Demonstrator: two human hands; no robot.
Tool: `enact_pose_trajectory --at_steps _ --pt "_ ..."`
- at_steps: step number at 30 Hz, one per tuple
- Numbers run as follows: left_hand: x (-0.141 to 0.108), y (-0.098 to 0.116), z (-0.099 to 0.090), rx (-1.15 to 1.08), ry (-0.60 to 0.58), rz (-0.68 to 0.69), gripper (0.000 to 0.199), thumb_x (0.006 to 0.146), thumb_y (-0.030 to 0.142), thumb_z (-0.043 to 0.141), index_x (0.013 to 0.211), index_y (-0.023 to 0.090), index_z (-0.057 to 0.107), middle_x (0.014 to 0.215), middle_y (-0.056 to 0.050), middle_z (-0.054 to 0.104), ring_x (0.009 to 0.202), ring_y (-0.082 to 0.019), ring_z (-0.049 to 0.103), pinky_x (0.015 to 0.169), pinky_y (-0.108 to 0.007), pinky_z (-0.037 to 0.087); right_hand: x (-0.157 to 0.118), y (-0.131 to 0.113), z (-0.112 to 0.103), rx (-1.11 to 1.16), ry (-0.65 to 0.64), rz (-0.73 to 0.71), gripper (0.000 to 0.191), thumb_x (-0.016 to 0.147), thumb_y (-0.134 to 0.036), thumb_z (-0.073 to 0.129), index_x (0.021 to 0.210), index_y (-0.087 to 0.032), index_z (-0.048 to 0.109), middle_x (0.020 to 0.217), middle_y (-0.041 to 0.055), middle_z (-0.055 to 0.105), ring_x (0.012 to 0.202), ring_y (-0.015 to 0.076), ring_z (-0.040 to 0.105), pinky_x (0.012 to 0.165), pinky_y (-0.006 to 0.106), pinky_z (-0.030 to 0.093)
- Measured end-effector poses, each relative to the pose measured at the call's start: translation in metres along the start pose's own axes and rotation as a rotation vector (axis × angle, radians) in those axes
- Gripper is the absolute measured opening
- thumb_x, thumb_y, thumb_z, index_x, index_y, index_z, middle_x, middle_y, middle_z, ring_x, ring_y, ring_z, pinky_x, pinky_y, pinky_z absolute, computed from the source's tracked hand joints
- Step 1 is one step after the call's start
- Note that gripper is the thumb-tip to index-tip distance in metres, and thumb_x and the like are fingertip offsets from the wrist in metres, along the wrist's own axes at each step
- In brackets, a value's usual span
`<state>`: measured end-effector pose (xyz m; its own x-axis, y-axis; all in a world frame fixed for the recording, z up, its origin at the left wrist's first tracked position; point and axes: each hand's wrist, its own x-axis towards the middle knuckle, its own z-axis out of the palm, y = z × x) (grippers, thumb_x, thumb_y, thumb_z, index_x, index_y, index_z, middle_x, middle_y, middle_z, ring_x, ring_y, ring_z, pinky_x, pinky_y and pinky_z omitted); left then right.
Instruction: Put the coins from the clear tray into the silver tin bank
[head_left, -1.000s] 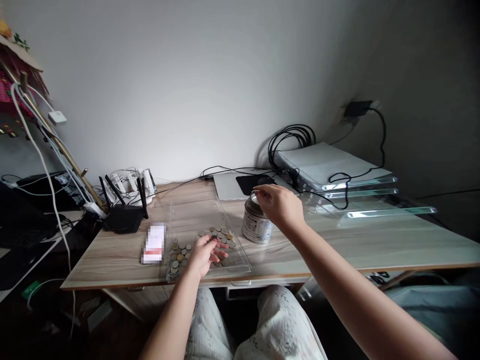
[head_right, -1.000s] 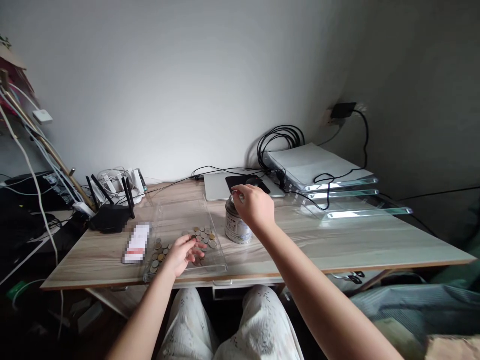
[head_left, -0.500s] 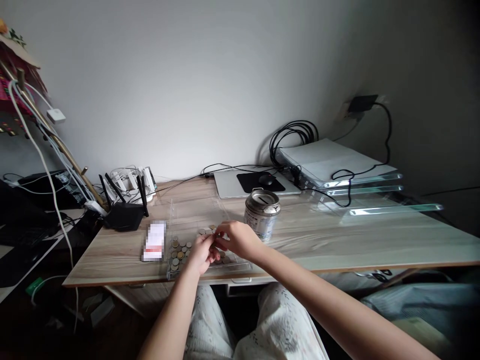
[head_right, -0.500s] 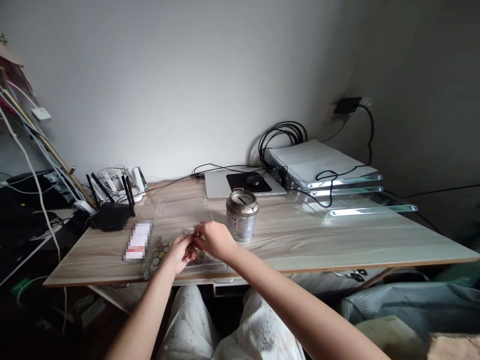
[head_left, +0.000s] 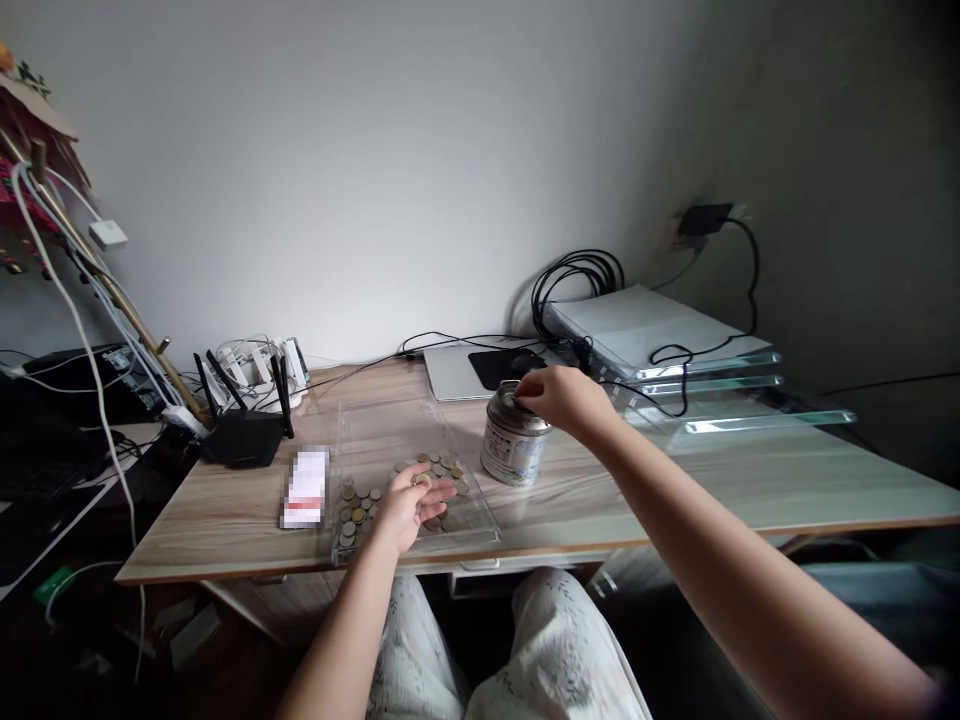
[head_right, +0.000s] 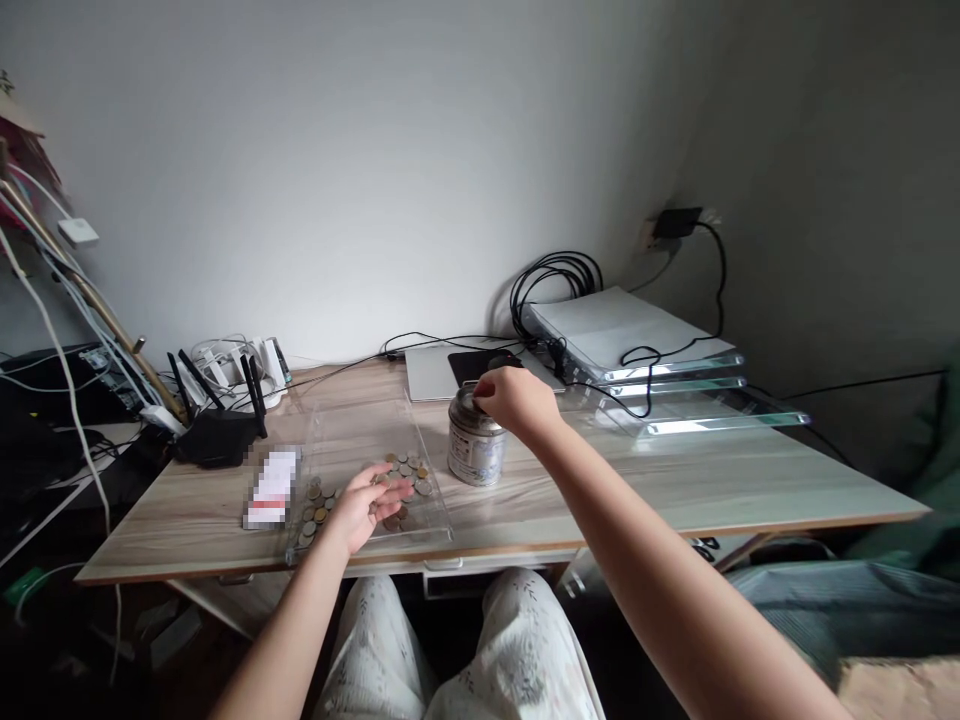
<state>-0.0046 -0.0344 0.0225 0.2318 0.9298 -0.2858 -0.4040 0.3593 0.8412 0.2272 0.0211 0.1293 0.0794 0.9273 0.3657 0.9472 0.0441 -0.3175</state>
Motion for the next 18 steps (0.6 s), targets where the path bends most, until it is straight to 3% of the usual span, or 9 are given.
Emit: enact_pose_trajectory --at_steps 5,13,16,18 --pt "0.002 -0.002 -0.002 0.044 -0.005 0.021 0.010 0.072 0.018 0.055 0.078 0.010 0.057 0.085 -0.013 0.065 0.075 -0.017 0.062 0.050 -0.017 0.043 -0.003 0.000 0.007 -0.074 0.011 0.014 0.019 0.061 -0.031 0.052 0.072 -0.026 0.067 0.072 0.0004 0.064 0.065 0.0148 0.054 0.048 0.022 0.032" --pt "0.003 -0.003 -0.002 0.078 0.008 0.061 0.018 0.069 0.025 0.059 0.076 0.009 0.060 0.072 -0.012 0.065 0.056 -0.014 0.061 0.038 -0.015 0.037 -0.008 -0.005 0.008 -0.106 0.088 0.019 0.022 0.067 -0.035 0.049 0.078 -0.025 0.066 0.074 0.0026 0.063 0.069 0.0172 0.054 0.051 0.024 0.032" --pt "0.002 -0.002 -0.002 0.065 -0.006 0.045 0.017 0.071 0.024 0.056 0.076 0.009 0.059 0.073 -0.013 0.065 0.058 -0.015 0.062 0.043 -0.017 0.040 -0.026 -0.021 0.010 -0.019 0.257 -0.095 0.026 0.076 -0.035 0.042 0.086 -0.023 0.063 0.085 0.0039 0.062 0.080 0.0170 0.053 0.057 0.024 0.035" --pt "0.002 -0.002 -0.003 0.047 -0.020 0.024 0.017 0.072 0.025 0.055 0.077 0.009 0.058 0.075 -0.013 0.065 0.061 -0.016 0.062 0.047 -0.019 0.043 -0.043 -0.038 0.018 0.022 0.204 -0.250 0.027 0.079 -0.032 0.038 0.088 -0.022 0.062 0.089 0.0043 0.061 0.080 0.0151 0.052 0.059 0.023 0.036"
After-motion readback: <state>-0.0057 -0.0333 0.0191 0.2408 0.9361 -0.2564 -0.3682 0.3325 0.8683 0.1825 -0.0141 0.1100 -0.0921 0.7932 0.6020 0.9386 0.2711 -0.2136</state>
